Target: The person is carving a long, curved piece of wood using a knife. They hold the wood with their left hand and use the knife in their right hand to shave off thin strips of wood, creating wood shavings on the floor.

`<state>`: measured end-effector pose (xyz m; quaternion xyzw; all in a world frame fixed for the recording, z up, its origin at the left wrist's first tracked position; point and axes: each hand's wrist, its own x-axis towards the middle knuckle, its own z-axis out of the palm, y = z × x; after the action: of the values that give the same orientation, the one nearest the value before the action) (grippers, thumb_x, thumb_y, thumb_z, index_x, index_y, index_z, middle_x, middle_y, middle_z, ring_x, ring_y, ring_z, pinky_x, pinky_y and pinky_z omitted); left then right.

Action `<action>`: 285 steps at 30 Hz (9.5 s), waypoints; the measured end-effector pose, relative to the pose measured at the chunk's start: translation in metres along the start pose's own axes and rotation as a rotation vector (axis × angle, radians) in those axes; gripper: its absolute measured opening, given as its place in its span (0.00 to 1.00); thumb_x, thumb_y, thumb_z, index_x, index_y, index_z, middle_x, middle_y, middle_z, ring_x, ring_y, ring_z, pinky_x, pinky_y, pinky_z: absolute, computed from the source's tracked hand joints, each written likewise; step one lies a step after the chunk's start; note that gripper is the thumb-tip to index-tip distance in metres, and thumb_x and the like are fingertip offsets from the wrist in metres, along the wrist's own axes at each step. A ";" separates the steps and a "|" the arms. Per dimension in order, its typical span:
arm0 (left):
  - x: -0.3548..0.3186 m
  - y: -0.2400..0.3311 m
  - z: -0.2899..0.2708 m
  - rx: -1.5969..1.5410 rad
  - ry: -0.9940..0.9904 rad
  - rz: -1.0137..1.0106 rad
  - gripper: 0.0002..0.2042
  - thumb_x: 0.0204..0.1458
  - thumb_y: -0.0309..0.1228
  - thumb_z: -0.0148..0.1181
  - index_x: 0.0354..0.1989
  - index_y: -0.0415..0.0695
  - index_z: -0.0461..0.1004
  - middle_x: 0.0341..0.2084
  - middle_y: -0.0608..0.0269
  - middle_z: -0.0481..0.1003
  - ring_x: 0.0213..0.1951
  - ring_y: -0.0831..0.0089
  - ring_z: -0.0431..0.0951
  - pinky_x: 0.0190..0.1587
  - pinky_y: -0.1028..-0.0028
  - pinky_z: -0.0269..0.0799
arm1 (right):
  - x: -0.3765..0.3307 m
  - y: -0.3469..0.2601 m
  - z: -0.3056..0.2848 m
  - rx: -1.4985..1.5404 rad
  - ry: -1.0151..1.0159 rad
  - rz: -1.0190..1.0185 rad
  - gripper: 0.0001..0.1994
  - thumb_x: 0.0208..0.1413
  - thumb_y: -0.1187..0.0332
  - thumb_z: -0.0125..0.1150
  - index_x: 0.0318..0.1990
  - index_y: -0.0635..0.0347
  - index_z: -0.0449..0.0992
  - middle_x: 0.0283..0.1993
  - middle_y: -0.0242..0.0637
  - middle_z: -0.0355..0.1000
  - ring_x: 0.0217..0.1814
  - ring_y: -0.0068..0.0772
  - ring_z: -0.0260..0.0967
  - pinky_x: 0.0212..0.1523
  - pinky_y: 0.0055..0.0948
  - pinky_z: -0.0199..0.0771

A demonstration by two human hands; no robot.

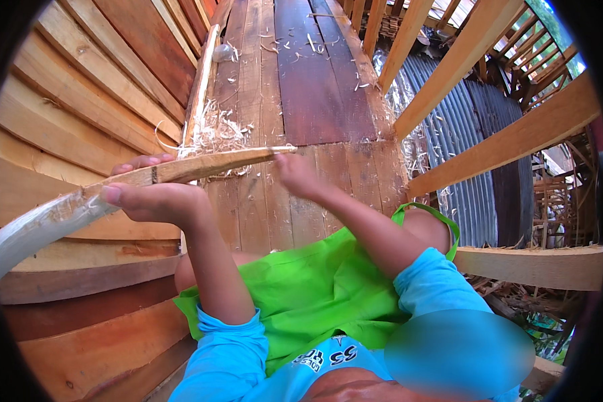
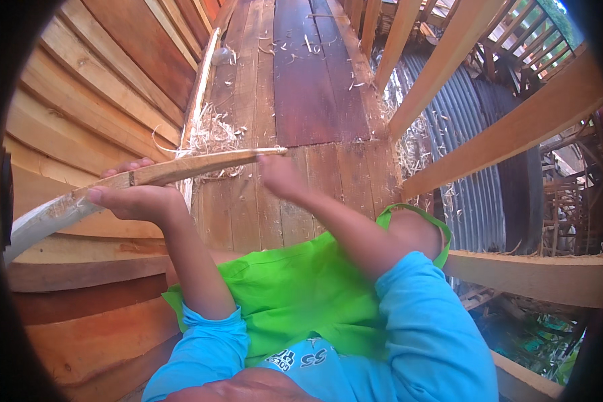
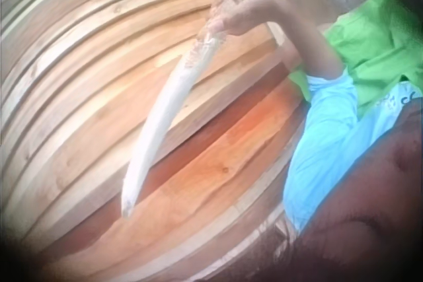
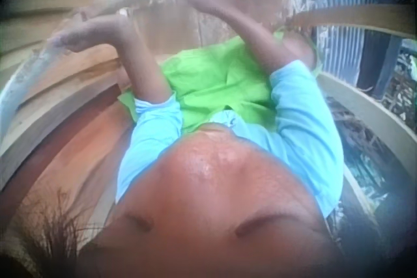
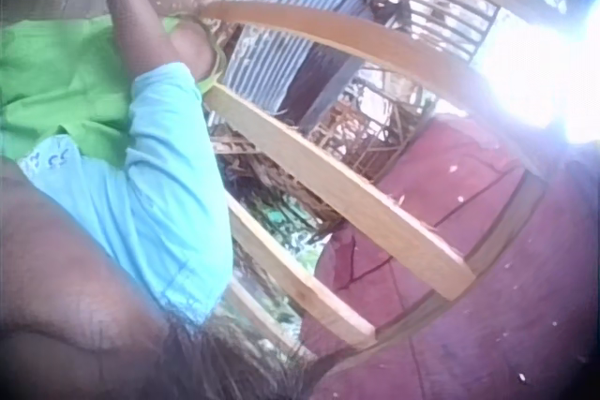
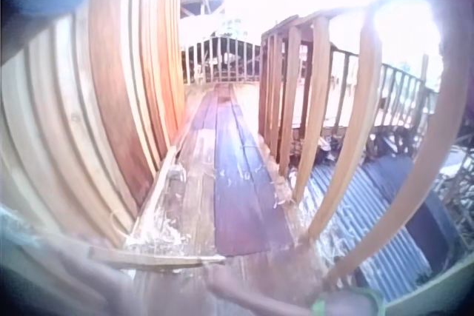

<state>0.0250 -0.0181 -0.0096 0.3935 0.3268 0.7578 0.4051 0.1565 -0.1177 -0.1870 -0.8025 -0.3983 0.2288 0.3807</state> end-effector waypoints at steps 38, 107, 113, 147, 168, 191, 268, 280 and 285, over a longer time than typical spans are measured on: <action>0.008 -0.012 -0.002 -0.021 -0.247 0.076 0.38 0.57 0.56 0.53 0.52 0.25 0.56 0.30 0.46 0.70 0.32 0.61 0.77 0.34 0.63 0.79 | 0.009 0.020 0.006 -0.006 -0.058 0.177 0.20 0.67 0.61 0.36 0.39 0.71 0.70 0.29 0.59 0.72 0.34 0.62 0.71 0.40 0.54 0.69; 0.014 -0.013 -0.012 0.196 -0.157 0.243 0.33 0.59 0.64 0.32 0.28 0.39 0.61 0.20 0.57 0.65 0.22 0.65 0.71 0.26 0.68 0.72 | -0.019 -0.048 0.012 0.088 0.015 -0.021 0.17 0.67 0.60 0.39 0.38 0.66 0.68 0.24 0.54 0.71 0.26 0.59 0.70 0.32 0.53 0.69; 0.010 -0.013 -0.005 0.144 -0.112 0.141 0.36 0.57 0.65 0.38 0.34 0.33 0.61 0.24 0.53 0.67 0.24 0.63 0.73 0.24 0.66 0.74 | 0.014 0.057 0.019 -0.130 0.119 0.090 0.18 0.66 0.58 0.42 0.39 0.67 0.69 0.30 0.57 0.74 0.33 0.62 0.72 0.36 0.55 0.69; 0.011 -0.014 -0.007 0.150 -0.071 0.143 0.38 0.56 0.65 0.41 0.37 0.30 0.60 0.24 0.51 0.67 0.25 0.62 0.74 0.25 0.67 0.75 | 0.012 0.040 -0.001 -0.345 0.084 0.109 0.12 0.61 0.59 0.50 0.38 0.60 0.71 0.34 0.51 0.75 0.39 0.55 0.74 0.38 0.53 0.70; 0.015 -0.013 -0.010 0.144 -0.137 0.215 0.36 0.56 0.68 0.31 0.27 0.40 0.60 0.18 0.59 0.64 0.20 0.65 0.71 0.25 0.69 0.73 | 0.039 0.071 -0.005 0.290 -0.007 0.451 0.13 0.59 0.61 0.51 0.39 0.61 0.77 0.22 0.36 0.69 0.21 0.27 0.65 0.21 0.30 0.63; 0.020 0.013 -0.005 0.054 0.051 0.107 0.36 0.55 0.70 0.28 0.32 0.42 0.59 0.14 0.63 0.59 0.17 0.70 0.65 0.21 0.73 0.69 | 0.035 0.033 -0.042 0.755 -0.481 0.762 0.28 0.65 0.41 0.36 0.16 0.46 0.52 0.12 0.19 0.40 0.12 0.16 0.34 0.11 0.25 0.34; 0.048 0.077 -0.048 -0.122 -0.136 0.304 0.38 0.42 0.79 0.38 0.33 0.51 0.60 0.16 0.70 0.61 0.17 0.75 0.61 0.22 0.74 0.61 | 0.038 0.106 -0.167 1.335 0.495 0.771 0.12 0.60 0.59 0.37 0.25 0.51 0.58 0.13 0.24 0.47 0.12 0.20 0.39 0.13 0.27 0.40; 0.049 0.073 -0.047 -0.118 -0.202 0.158 0.38 0.44 0.78 0.35 0.33 0.50 0.60 0.16 0.69 0.61 0.16 0.76 0.62 0.21 0.76 0.64 | 0.047 0.006 -0.092 0.336 0.033 0.175 0.18 0.64 0.57 0.46 0.45 0.64 0.75 0.36 0.45 0.75 0.35 0.36 0.74 0.33 0.33 0.73; 0.045 0.067 -0.040 -0.125 -0.174 0.158 0.37 0.45 0.78 0.34 0.33 0.50 0.59 0.15 0.69 0.61 0.15 0.75 0.62 0.21 0.78 0.64 | 0.041 0.023 -0.081 0.070 0.072 0.101 0.18 0.61 0.59 0.52 0.49 0.67 0.72 0.39 0.46 0.75 0.38 0.34 0.73 0.37 0.32 0.73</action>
<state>-0.0498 -0.0169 0.0405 0.4562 0.2108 0.7692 0.3947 0.2456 -0.1282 -0.1585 -0.8156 -0.3351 0.2325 0.4105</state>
